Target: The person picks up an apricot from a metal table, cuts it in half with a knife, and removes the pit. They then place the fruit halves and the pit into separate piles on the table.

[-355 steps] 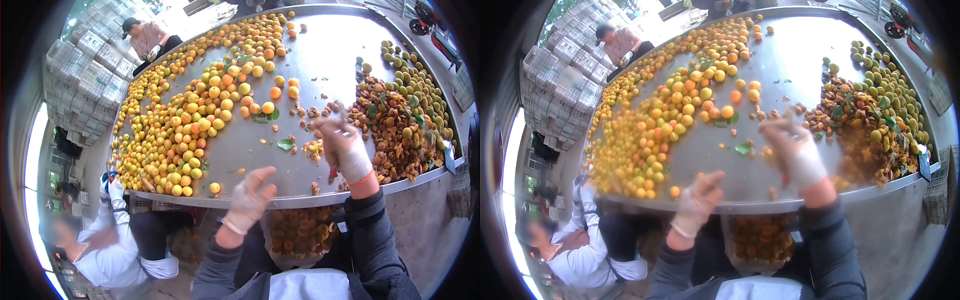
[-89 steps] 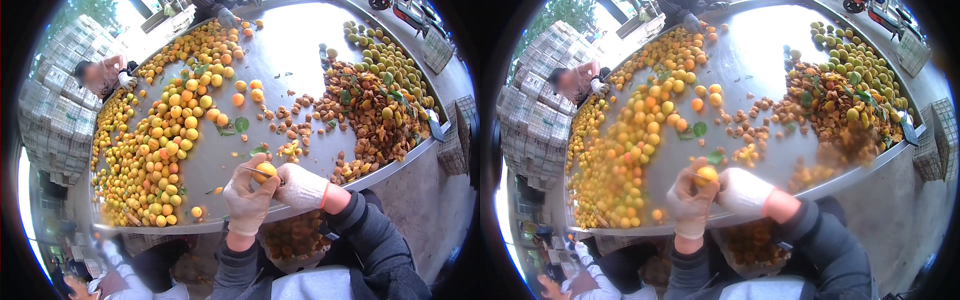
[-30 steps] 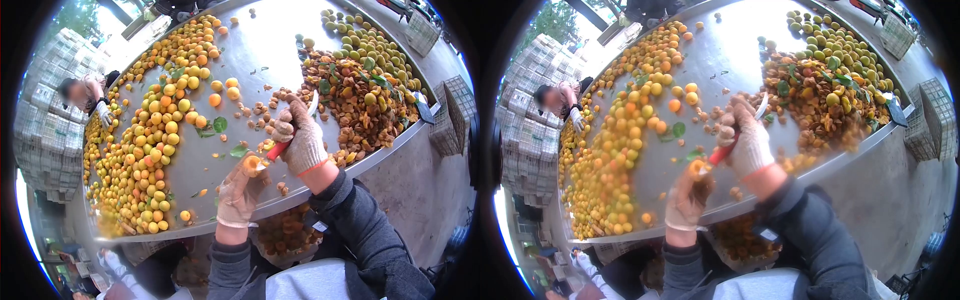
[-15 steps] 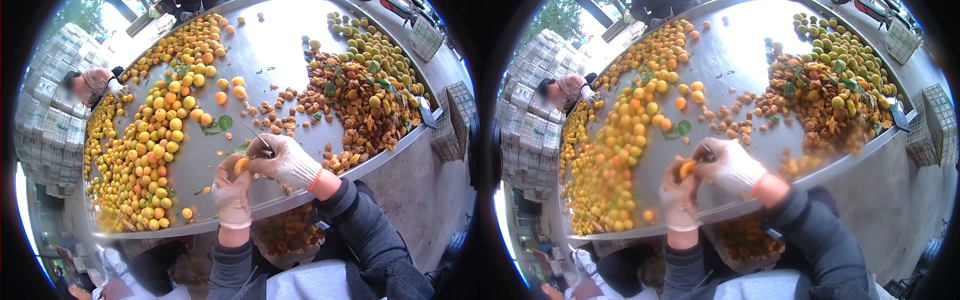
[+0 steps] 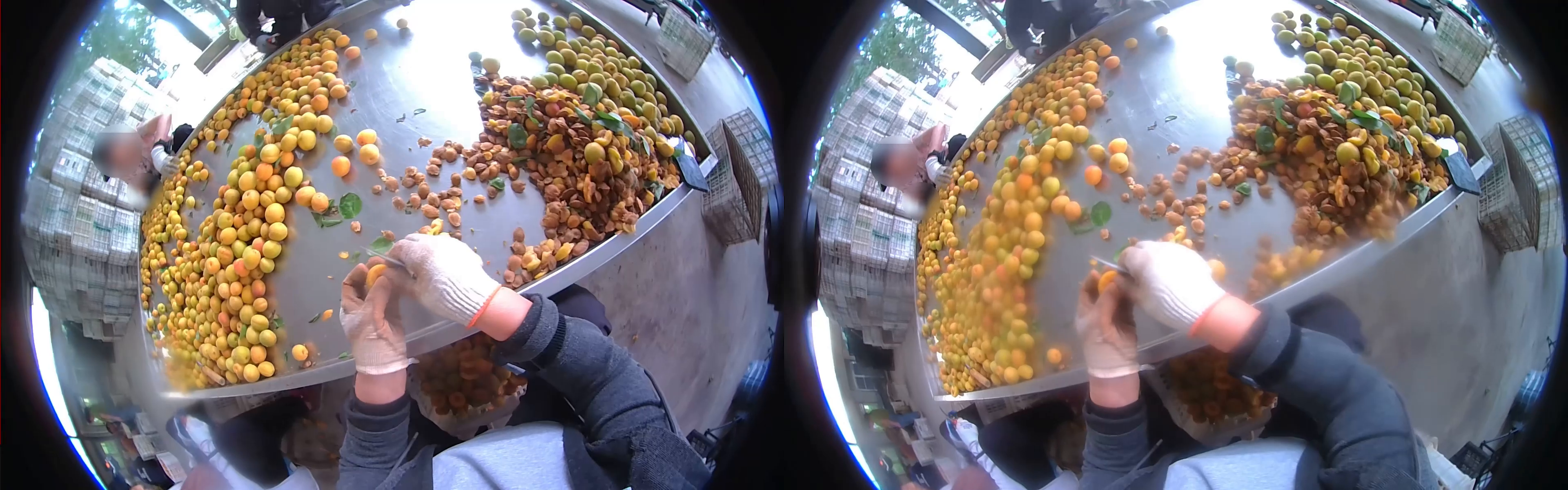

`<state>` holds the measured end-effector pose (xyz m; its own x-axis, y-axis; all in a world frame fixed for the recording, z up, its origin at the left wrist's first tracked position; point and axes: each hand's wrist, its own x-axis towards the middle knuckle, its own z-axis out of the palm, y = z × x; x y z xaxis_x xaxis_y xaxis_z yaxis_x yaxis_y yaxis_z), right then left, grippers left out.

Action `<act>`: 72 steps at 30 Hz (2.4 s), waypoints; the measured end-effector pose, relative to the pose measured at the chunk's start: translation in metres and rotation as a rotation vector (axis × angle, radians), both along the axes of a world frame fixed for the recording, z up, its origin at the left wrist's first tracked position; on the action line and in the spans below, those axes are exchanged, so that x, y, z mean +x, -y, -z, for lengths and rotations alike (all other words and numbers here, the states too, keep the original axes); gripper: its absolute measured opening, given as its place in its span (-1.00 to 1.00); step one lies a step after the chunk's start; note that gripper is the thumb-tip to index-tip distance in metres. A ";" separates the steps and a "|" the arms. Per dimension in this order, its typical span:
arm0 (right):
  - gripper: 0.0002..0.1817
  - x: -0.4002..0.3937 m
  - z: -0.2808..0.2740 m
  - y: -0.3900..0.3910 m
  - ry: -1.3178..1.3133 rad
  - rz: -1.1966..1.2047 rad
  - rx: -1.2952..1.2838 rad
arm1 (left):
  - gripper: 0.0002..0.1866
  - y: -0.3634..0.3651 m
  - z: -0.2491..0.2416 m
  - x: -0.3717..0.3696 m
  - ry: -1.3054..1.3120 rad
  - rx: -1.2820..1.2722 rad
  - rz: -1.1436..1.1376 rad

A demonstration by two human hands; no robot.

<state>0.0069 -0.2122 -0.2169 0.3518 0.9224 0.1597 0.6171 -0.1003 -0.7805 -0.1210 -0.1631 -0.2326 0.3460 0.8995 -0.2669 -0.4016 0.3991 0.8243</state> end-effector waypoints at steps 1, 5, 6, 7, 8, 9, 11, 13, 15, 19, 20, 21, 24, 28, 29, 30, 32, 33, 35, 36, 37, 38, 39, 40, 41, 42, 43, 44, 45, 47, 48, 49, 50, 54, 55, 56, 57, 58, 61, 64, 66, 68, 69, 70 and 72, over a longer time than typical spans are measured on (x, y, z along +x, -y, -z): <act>-0.79 0.001 -0.001 0.002 -0.028 -0.007 0.062 | -0.63 0.002 0.001 0.002 -0.005 0.003 0.014; -0.83 0.013 -0.006 0.011 0.007 0.035 -0.062 | -0.65 0.006 0.008 0.012 0.022 -0.039 0.024; -0.83 0.021 -0.007 0.014 -0.002 0.089 0.016 | -0.66 0.006 0.009 0.017 0.053 -0.036 0.029; -0.84 0.031 -0.007 0.017 -0.012 0.141 0.089 | -0.66 0.006 0.008 0.019 0.046 -0.039 0.041; -0.91 0.048 -0.012 0.019 -0.011 0.225 0.171 | -0.68 0.006 -0.002 0.024 -0.021 0.005 0.103; -0.93 0.065 -0.012 0.025 -0.126 0.323 0.257 | -0.70 0.004 -0.009 0.029 -0.085 0.052 0.158; -0.88 0.092 -0.022 0.034 -0.307 0.468 0.305 | -0.72 -0.008 0.006 0.035 -0.400 0.368 0.441; -0.86 0.099 -0.022 0.041 -0.420 0.538 0.327 | -0.72 0.008 -0.019 0.062 -0.844 0.366 0.831; -0.85 0.099 -0.018 0.048 -0.399 0.434 0.346 | -0.70 0.015 0.004 0.078 -1.091 0.768 0.845; -0.87 0.101 -0.024 0.059 -0.265 0.415 0.313 | -0.59 0.012 0.019 0.092 -1.385 1.084 0.890; -0.87 0.103 -0.022 0.059 -0.280 0.417 0.333 | -0.58 0.011 0.017 0.092 -1.405 1.064 0.921; -0.86 0.103 -0.022 0.059 -0.295 0.415 0.355 | -0.58 0.012 0.015 0.092 -1.412 1.066 0.917; -0.87 0.103 -0.026 0.063 -0.368 0.394 0.380 | -0.54 0.010 -0.004 0.084 -1.382 0.937 0.816; -0.87 0.101 -0.024 0.065 -0.363 0.370 0.437 | -0.46 0.032 -0.044 0.029 -1.122 0.761 0.786; -0.87 0.099 -0.025 0.066 -0.369 0.360 0.442 | -0.42 0.039 -0.050 0.016 -1.056 0.824 0.850; -0.87 0.097 -0.028 0.067 -0.424 0.347 0.390 | -0.42 0.043 -0.056 0.008 -1.062 0.824 0.839; -0.87 0.092 -0.034 0.067 -0.477 0.325 0.337 | -0.38 0.042 -0.062 -0.001 -0.835 0.883 0.914; -0.86 0.090 -0.037 0.067 -0.568 0.287 0.276 | -0.44 0.026 -0.057 -0.008 -0.954 0.927 0.813; -0.87 0.088 -0.041 0.066 -0.654 0.210 0.193 | -0.58 -0.020 -0.035 -0.007 -0.955 0.706 0.468; -0.87 0.089 -0.048 0.066 -0.653 0.208 0.191 | -0.65 -0.050 -0.024 -0.005 -0.906 0.597 0.332; -0.85 0.090 -0.059 0.066 -0.812 0.261 0.195 | -0.72 -0.082 -0.013 -0.001 -0.851 0.488 0.198; -0.83 0.092 -0.064 0.064 -0.970 0.317 0.198 | -0.76 -0.115 0.000 0.003 -0.763 0.424 0.097; -0.72 0.097 -0.058 0.059 -1.235 0.315 0.368 | -0.79 -0.146 0.015 0.008 -0.675 0.357 0.001; -0.60 0.103 -0.050 0.054 -1.495 0.309 0.545 | -0.80 -0.172 0.032 0.014 -0.706 0.297 -0.104; -0.58 0.099 -0.048 0.048 -1.624 0.372 0.517 | -0.79 -0.190 0.042 0.019 -0.714 0.306 -0.112; -0.55 0.092 -0.045 0.043 -1.750 0.436 0.488 | -0.77 -0.200 0.045 0.027 -0.722 0.314 -0.120; -0.54 0.083 -0.037 0.039 -1.678 0.432 0.278 | -0.73 -0.208 0.050 0.037 -0.920 0.392 -0.107; -0.54 0.072 -0.030 0.037 -1.636 0.366 0.100 | -0.68 -0.212 0.051 0.047 -1.116 0.472 -0.091; -0.54 0.062 -0.028 0.037 -1.567 0.272 0.056 | -0.63 -0.214 0.052 0.049 -1.203 0.452 -0.016; -0.54 0.056 -0.028 0.035 -1.495 0.183 0.002 | -0.68 -0.223 0.065 0.053 -1.349 0.525 0.027; -0.51 0.057 -0.032 0.035 -1.449 0.184 -0.030 | -0.69 -0.223 0.069 0.050 -1.342 0.599 0.042; -0.48 0.057 -0.035 0.034 -1.403 0.183 -0.058 | -0.69 -0.222 0.073 0.046 -1.343 0.595 0.041; -0.48 0.056 -0.036 0.033 -1.402 0.181 -0.059 | -0.66 -0.221 0.076 0.042 -1.320 0.686 0.110; -0.64 0.052 -0.045 0.033 -1.351 0.192 -0.046 | -0.55 -0.182 0.049 0.019 -0.497 0.290 0.342; -0.62 0.048 -0.045 0.033 -1.277 0.164 -0.059 | -0.53 -0.165 0.037 0.012 -0.262 0.230 0.370; -0.58 0.044 -0.044 0.032 -1.204 0.135 -0.072 | -0.53 -0.146 0.020 0.006 -0.262 0.232 0.364; -0.62 0.041 -0.040 0.031 -1.157 0.125 -0.101 | -0.55 -0.125 0.003 0.001 -0.060 0.115 0.370; -0.62 0.037 -0.040 0.031 -1.156 0.115 -0.104 | -0.56 -0.107 -0.010 -0.005 0.143 -0.001 0.372; -0.62 0.025 -0.039 0.026 -1.022 0.072 -0.206 | -0.57 -0.077 -0.009 -0.025 0.224 -0.007 0.375; -0.70 0.005 -0.016 0.020 -0.969 0.019 -0.212 | -0.55 -0.056 -0.009 -0.031 0.221 -0.037 0.363; -0.75 -0.005 -0.008 0.015 -0.712 -0.104 0.040 | -0.55 -0.045 -0.006 -0.031 0.282 -0.151 0.272; -0.79 -0.006 -0.008 0.016 -0.608 -0.110 -0.024 | -0.52 -0.050 0.010 -0.032 0.323 -0.128 0.320; -0.79 -0.007 -0.007 0.015 -0.583 -0.129 -0.069 | -0.49 -0.052 0.018 -0.032 0.358 -0.105 0.368; -0.78 -0.007 -0.007 0.013 -0.560 -0.150 -0.114 | -0.49 -0.052 0.024 -0.032 0.366 -0.106 0.364; -0.78 -0.009 -0.009 0.010 -0.478 -0.168 -0.112 | -0.39 -0.047 0.021 -0.030 0.222 0.036 0.326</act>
